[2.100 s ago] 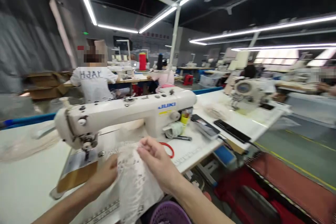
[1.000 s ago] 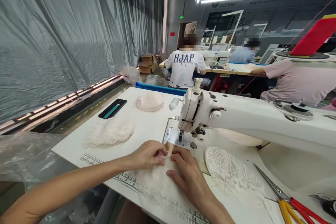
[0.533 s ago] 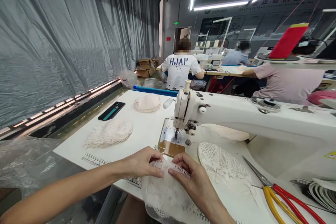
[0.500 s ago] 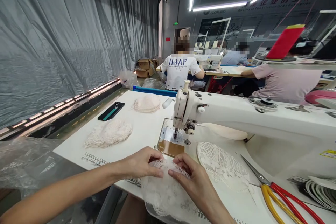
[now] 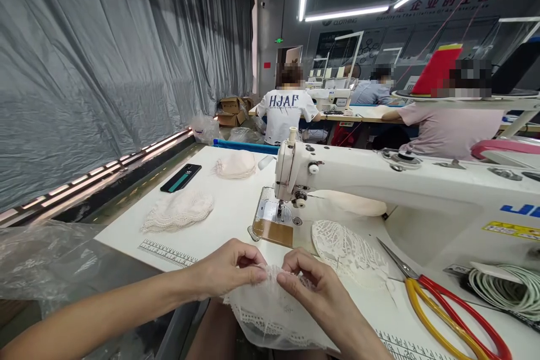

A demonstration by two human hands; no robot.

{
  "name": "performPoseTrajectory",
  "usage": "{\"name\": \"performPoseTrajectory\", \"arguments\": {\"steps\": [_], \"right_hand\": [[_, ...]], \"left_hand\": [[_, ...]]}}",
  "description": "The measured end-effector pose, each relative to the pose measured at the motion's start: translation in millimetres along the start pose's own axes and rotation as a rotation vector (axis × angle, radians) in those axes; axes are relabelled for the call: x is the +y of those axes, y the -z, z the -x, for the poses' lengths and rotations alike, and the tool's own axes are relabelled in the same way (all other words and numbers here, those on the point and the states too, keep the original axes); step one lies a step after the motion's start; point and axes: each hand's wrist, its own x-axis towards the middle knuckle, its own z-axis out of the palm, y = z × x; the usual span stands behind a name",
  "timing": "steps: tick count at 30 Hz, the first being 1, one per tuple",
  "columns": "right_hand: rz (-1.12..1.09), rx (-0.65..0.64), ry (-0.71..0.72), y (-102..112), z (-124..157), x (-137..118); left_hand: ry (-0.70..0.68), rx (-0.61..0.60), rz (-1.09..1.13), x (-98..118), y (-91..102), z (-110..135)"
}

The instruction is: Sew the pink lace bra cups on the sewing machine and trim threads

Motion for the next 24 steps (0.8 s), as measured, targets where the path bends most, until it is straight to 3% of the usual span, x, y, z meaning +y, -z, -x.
{"name": "performPoseTrajectory", "arguments": {"steps": [4,9,12,15,18,21,24], "right_hand": [[0.081,-0.036,0.006,1,-8,7],[0.327,0.134,0.024,5,-51,37],[0.420,0.178,0.012,8,-75,53],[0.503,0.165,0.017,10,-84,62],[0.572,0.149,0.023,10,-84,64],[0.635,0.148,0.038,10,-84,68],[0.719,0.201,0.055,11,-83,72]], "left_hand": [[-0.040,-0.010,-0.133,6,8.3,-11],[-0.098,0.078,-0.502,0,31.6,-61],[-0.123,0.159,-0.642,-10,33.5,-81],[-0.226,0.252,-0.769,-17,25.9,-80],[-0.425,0.310,-0.934,-24,18.8,-73],[-0.610,0.288,-1.105,-36,17.2,-74],[-0.649,0.275,-1.188,-45,18.8,-79]]}}
